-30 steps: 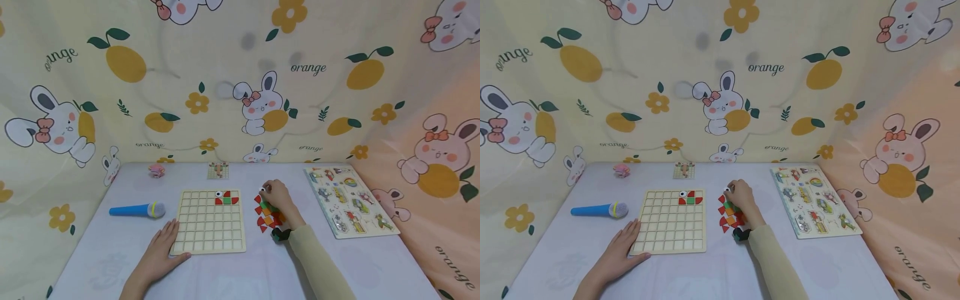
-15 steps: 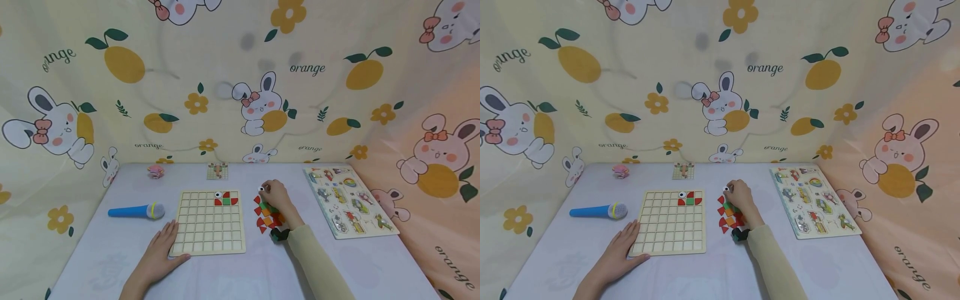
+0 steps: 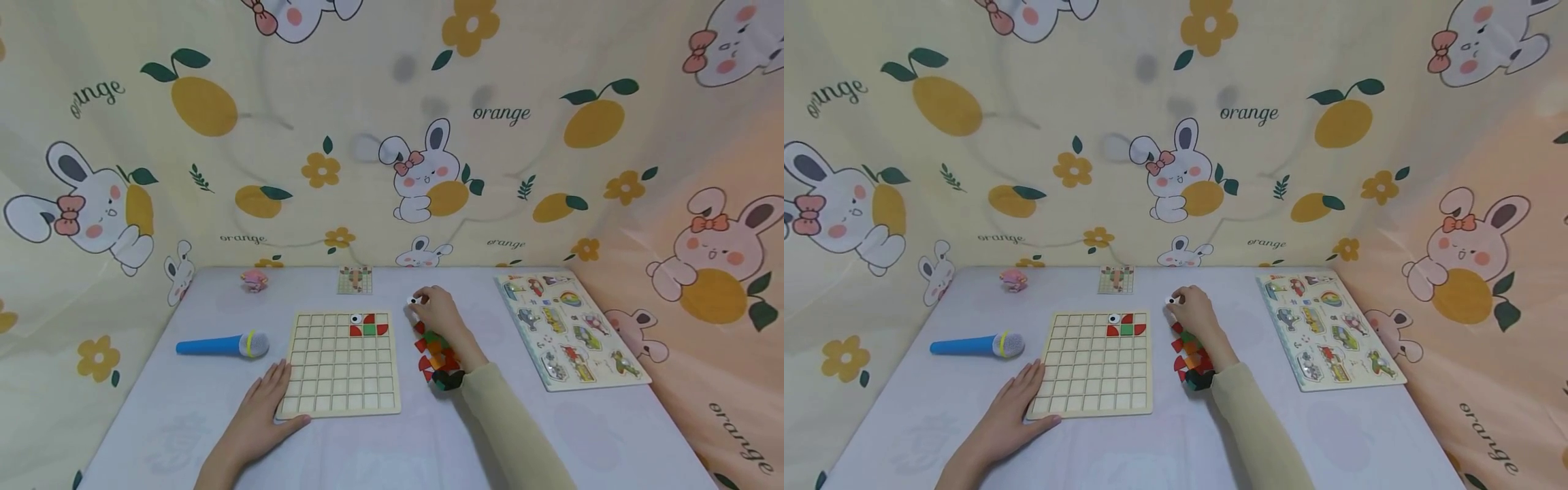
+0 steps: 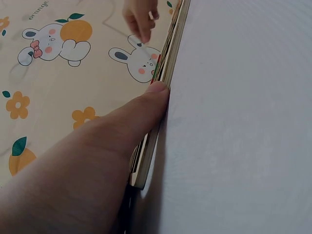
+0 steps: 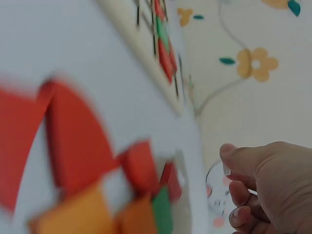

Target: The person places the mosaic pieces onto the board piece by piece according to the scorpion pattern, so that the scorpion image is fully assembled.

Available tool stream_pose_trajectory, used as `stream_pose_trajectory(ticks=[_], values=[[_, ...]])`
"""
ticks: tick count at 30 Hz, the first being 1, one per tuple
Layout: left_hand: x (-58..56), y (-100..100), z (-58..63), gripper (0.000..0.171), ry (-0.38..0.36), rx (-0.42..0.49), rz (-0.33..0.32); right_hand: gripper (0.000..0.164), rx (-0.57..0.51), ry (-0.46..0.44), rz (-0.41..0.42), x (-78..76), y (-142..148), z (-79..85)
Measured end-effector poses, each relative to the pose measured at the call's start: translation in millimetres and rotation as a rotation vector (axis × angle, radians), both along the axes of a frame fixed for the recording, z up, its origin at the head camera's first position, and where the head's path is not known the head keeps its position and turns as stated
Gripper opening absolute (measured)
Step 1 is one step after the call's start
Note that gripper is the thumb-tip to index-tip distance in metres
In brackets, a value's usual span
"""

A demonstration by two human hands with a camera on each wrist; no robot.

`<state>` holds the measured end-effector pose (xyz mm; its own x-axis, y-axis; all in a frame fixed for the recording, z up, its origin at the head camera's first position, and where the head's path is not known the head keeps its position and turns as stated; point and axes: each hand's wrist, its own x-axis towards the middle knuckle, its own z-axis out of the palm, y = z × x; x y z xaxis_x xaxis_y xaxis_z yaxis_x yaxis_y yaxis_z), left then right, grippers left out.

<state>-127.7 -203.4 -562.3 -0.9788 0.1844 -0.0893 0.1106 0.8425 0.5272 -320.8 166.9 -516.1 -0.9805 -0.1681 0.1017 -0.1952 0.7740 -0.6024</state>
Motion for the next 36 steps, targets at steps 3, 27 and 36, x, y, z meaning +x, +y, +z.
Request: stream_pose_trajectory(ticks=[3, 27, 36], values=[[0.5, -1, -0.2, 0.117, 0.0, 0.002, 0.0, 0.027, -0.015, 0.032, 0.039, -1.1, -15, 2.8], [0.2, -2, -1.4, 0.116, 0.008, -0.012, -0.001, 0.027, 0.005, 0.021, 0.287, 5.2, -124, -3.1], [0.4, -2, -0.9, 0.116, 0.014, -0.009, -0.002, 0.028, 0.09, 0.007, 0.304, 8.3, -152, -12.9]])
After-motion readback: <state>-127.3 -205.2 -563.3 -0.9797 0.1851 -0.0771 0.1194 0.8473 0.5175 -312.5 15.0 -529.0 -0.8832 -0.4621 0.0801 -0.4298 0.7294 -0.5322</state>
